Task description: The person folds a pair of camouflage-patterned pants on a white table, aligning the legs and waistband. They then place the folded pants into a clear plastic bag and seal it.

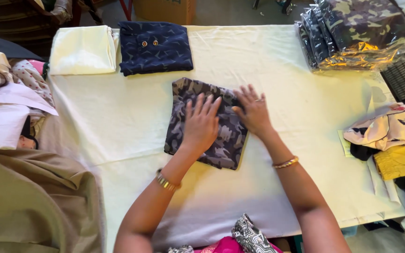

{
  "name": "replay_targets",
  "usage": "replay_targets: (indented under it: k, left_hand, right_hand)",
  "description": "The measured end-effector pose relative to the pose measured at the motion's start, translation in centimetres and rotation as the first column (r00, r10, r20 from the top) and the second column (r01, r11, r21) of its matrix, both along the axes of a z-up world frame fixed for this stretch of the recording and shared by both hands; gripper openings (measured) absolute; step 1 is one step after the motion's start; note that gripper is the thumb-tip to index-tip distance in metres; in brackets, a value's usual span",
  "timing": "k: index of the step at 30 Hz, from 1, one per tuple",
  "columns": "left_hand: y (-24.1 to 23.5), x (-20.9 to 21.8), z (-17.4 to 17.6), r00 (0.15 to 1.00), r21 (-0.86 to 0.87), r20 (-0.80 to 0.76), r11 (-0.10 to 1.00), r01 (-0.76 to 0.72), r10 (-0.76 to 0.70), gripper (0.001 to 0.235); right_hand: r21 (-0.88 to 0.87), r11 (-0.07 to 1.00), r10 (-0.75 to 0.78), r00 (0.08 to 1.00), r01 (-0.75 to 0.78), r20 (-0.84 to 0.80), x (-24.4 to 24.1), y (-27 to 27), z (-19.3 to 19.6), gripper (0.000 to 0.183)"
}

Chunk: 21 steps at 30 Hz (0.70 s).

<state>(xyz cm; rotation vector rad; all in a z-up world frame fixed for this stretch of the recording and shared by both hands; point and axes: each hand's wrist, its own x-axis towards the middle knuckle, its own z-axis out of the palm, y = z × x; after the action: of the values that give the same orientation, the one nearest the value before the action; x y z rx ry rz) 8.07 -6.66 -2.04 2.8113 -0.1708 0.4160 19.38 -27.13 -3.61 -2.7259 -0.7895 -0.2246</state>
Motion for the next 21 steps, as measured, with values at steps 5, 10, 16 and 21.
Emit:
replay_targets:
  k: [5,10,16,21]
  left_hand:
    - [1.1,2.7,2.1,0.974,-0.015,-0.226,0.999,-0.038,0.034,0.068]
    - [3.9,3.1,2.1,0.872,0.145,-0.408,0.963,-0.229,0.269,0.075]
    - [1.4,7.5,-3.7,0.991,0.181,-0.084,0.980,-0.084,0.100,0.061]
    - [4.2,7.7,-1.7,0.965,0.068,-0.250,0.996,-0.060,0.075,0.069]
  right_hand:
    - [-0.018,1.000,0.009,0.998,-0.010,-0.058,-0.8,0.1,-0.5,0.069]
    - [-0.102,0.992,-0.079,0.994,0.071,-0.081,-1.5,0.6,1.1,0.074]
    - [-0.145,0.984,0.105,0.994,-0.105,-0.011,-2.2,2.8,-0.4,0.081]
    - [-0.085,0.993,0.072,0.992,-0.081,-0.105,-1.1,0.3,-0.4,0.078]
